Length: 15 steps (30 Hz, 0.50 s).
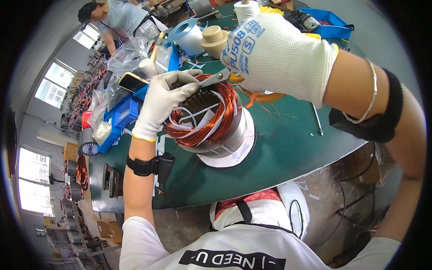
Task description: Assembling and trimming wire leads on a motor stator/coil assembly at a workbench.
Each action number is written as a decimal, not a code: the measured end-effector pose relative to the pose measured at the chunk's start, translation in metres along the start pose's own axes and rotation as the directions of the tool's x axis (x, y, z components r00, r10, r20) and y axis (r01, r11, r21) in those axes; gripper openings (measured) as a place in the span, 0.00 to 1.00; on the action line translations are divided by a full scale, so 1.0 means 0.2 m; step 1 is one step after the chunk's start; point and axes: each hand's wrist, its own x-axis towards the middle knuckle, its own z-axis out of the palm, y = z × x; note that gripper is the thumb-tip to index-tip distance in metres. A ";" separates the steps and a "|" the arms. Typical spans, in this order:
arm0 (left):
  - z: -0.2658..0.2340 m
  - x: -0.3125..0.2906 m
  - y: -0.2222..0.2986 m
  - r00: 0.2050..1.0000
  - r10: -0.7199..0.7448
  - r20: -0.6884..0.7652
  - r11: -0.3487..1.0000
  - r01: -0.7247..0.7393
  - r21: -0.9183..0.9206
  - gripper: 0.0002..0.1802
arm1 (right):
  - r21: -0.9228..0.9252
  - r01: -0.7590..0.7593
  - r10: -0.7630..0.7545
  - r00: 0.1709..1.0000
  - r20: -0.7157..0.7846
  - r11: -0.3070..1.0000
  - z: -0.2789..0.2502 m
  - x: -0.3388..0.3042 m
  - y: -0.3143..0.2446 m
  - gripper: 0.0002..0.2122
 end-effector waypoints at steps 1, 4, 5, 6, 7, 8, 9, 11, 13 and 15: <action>0.03 0.00 0.00 0.998 0.060 -0.021 0.996 -0.058 0.063 0.10 | 0.078 -0.059 0.059 0.998 0.003 0.995 0.01 -0.04 -0.01 0.15; 0.02 -0.08 -0.02 0.981 -0.083 -0.174 0.995 0.091 0.038 0.12 | 0.147 -0.107 0.117 0.991 -0.060 0.983 -0.05 -0.07 -0.02 0.17; 0.04 -0.11 -0.04 0.957 -0.047 -0.288 0.999 0.038 -0.039 0.10 | 0.233 -0.209 0.221 0.975 -0.027 0.950 -0.05 -0.10 -0.02 0.19; 0.02 -0.17 -0.04 0.948 -0.052 -0.313 0.998 0.039 -0.048 0.10 | 0.319 -0.287 0.315 0.948 -0.040 0.903 -0.06 -0.16 -0.02 0.21; -0.01 -0.25 -0.05 0.896 -0.022 -0.443 0.999 0.002 -0.046 0.10 | 0.391 -0.342 0.394 0.917 -0.059 0.855 -0.06 -0.23 -0.01 0.22; -0.04 -0.34 -0.05 0.827 0.009 -0.562 0.999 -0.035 -0.034 0.10 | 0.515 -0.405 0.448 0.893 0.044 0.756 -0.08 -0.31 -0.01 0.22; -0.12 -0.43 -0.08 0.785 -0.002 -0.619 1.000 0.005 0.004 0.11 | 0.585 -0.409 0.517 0.855 -0.021 0.700 0.00 -0.41 -0.01 0.20; -0.34 -0.63 -0.21 0.687 -0.004 -0.726 0.983 0.136 0.123 0.12 | 0.668 -0.522 0.616 0.778 0.118 0.531 0.05 -0.61 -0.04 0.15; -0.41 -0.69 -0.24 0.589 0.219 -0.778 0.890 0.206 0.406 0.14 | 0.760 -0.591 0.687 0.671 0.278 0.270 0.12 -0.71 -0.16 0.14; -0.30 -0.55 -0.09 0.595 0.426 -0.681 0.830 0.041 0.556 0.12 | 0.813 -0.541 0.692 0.672 0.264 0.215 0.18 -0.73 -0.32 0.17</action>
